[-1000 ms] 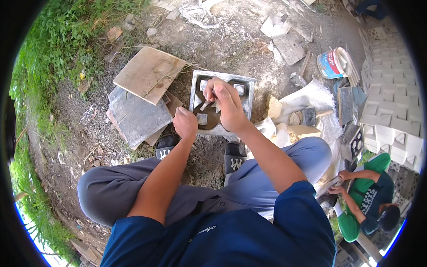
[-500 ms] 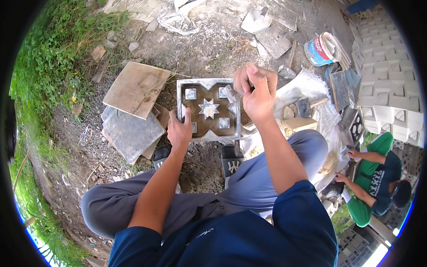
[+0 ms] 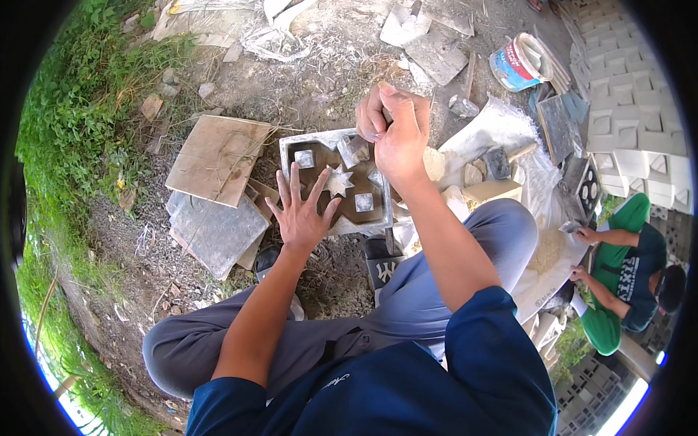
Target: The person carves and shapes the intricate pattern inside a metal mold using a small hand chisel.
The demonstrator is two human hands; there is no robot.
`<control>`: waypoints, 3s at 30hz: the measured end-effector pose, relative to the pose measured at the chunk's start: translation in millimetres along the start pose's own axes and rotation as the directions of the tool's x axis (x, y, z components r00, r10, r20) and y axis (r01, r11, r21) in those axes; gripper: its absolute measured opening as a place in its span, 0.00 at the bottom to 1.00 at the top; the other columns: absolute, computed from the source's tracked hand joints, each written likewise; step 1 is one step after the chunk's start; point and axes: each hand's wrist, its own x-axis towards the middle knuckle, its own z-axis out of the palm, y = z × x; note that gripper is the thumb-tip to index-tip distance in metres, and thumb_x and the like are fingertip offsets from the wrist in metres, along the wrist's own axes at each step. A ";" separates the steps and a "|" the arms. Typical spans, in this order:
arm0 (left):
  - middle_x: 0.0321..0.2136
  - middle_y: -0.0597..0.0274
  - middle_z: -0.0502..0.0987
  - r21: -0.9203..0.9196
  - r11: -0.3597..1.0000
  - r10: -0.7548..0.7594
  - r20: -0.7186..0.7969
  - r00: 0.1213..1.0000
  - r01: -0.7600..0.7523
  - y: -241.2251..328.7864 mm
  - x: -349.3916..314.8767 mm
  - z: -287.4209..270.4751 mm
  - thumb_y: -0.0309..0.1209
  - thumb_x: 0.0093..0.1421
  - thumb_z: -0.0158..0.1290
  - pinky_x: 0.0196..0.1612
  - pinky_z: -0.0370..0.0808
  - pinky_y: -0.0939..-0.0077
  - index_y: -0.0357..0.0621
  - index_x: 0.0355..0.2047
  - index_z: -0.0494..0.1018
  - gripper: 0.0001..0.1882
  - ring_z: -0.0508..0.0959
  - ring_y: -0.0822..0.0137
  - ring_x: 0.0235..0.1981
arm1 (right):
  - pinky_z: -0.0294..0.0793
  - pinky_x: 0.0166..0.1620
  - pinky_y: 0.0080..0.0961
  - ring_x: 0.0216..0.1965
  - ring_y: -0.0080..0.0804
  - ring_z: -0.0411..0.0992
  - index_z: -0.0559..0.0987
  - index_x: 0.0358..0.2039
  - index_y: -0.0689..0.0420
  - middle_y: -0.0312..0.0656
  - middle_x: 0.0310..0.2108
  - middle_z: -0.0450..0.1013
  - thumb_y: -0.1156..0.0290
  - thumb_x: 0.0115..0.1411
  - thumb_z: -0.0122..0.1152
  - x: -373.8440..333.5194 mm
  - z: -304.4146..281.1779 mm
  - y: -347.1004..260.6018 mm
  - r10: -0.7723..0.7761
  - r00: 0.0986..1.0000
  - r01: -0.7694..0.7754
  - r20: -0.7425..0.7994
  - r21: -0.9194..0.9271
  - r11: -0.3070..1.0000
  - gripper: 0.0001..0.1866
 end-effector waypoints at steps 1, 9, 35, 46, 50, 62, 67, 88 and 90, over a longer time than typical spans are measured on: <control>0.78 0.55 0.42 0.005 1.000 0.002 0.002 1.000 -0.002 -2.4 0.5 1.5 0.61 0.65 0.54 0.65 0.50 0.12 0.86 0.72 0.59 0.35 0.41 0.39 0.78 | 0.48 0.23 0.28 0.16 0.25 0.50 0.60 0.15 0.54 0.34 0.12 0.53 0.61 0.68 0.46 1.4 3.2 4.7 0.018 0.999 -0.018 -0.030 -0.001 1.000 0.24; 0.76 0.52 0.49 -0.066 0.998 -0.025 -0.070 0.997 0.020 -6.5 0.6 3.1 0.58 0.63 0.59 0.64 0.59 0.18 0.76 0.68 0.68 0.33 0.48 0.35 0.76 | 0.48 0.24 0.26 0.18 0.22 0.51 0.60 0.14 0.57 0.33 0.14 0.55 0.65 0.70 0.47 -7.5 7.9 26.0 0.031 0.995 -0.026 0.090 -0.063 0.998 0.25; 0.74 0.50 0.56 -0.140 0.989 -0.051 -0.074 0.996 0.040 -10.1 5.1 5.3 0.57 0.59 0.62 0.62 0.64 0.22 0.65 0.65 0.72 0.34 0.54 0.32 0.74 | 0.49 0.20 0.30 0.12 0.28 0.49 0.58 0.12 0.56 0.35 0.09 0.52 0.59 0.69 0.50 -8.5 42.0 -3.6 -0.020 0.956 0.069 0.293 -0.157 0.985 0.29; 0.73 0.49 0.58 -0.167 0.986 -0.041 -0.116 0.992 0.021 -12.3 8.2 7.9 0.56 0.59 0.63 0.63 0.66 0.27 0.64 0.63 0.74 0.34 0.58 0.31 0.71 | 0.48 0.20 0.29 0.13 0.25 0.49 0.59 0.13 0.57 0.35 0.11 0.55 0.60 0.71 0.49 5.3 35.9 21.8 -0.025 0.957 0.058 0.288 -0.105 0.993 0.29; 0.72 0.49 0.59 -0.190 0.982 -0.034 -0.130 0.991 0.009 -11.6 10.5 11.1 0.56 0.59 0.64 0.62 0.67 0.27 0.64 0.63 0.74 0.33 0.60 0.31 0.70 | 0.48 0.21 0.30 0.12 0.27 0.48 0.59 0.14 0.55 0.36 0.10 0.54 0.55 0.73 0.49 2.6 26.1 48.8 0.058 0.983 -0.032 0.174 -0.147 0.989 0.31; 0.73 0.49 0.58 -0.186 0.982 -0.050 -0.069 0.996 0.037 -18.1 8.8 10.6 0.59 0.62 0.59 0.60 0.67 0.23 0.68 0.65 0.72 0.33 0.60 0.30 0.70 | 0.51 0.19 0.29 0.12 0.26 0.54 0.62 0.14 0.62 0.37 0.11 0.58 0.62 0.71 0.47 -4.4 31.3 47.3 0.069 0.944 0.000 0.322 -0.207 0.978 0.28; 0.73 0.49 0.57 -0.200 0.979 -0.041 -0.060 0.997 0.028 -13.7 7.6 8.8 0.58 0.62 0.59 0.60 0.67 0.23 0.68 0.66 0.72 0.33 0.60 0.31 0.70 | 0.47 0.20 0.29 0.13 0.27 0.50 0.58 0.12 0.56 0.36 0.10 0.54 0.55 0.72 0.49 -3.2 32.7 69.1 0.037 0.951 0.079 0.307 -0.356 0.931 0.32; 0.73 0.49 0.58 -0.193 0.980 -0.059 -0.063 0.996 0.046 -13.5 2.0 8.8 0.58 0.62 0.59 0.61 0.65 0.21 0.68 0.66 0.72 0.33 0.61 0.31 0.69 | 0.50 0.21 0.30 0.14 0.29 0.51 0.57 0.13 0.58 0.36 0.12 0.52 0.56 0.71 0.50 -7.7 36.5 54.2 -0.060 0.926 0.180 0.373 -0.296 0.938 0.31; 0.72 0.48 0.58 -0.213 0.977 -0.022 -0.135 0.991 -0.007 -4.7 11.6 10.7 0.55 0.59 0.63 0.62 0.66 0.27 0.63 0.64 0.73 0.34 0.63 0.29 0.67 | 0.49 0.21 0.29 0.13 0.28 0.50 0.56 0.13 0.58 0.35 0.11 0.53 0.56 0.71 0.49 3.6 16.0 69.7 0.016 0.966 0.065 0.259 -0.298 0.953 0.31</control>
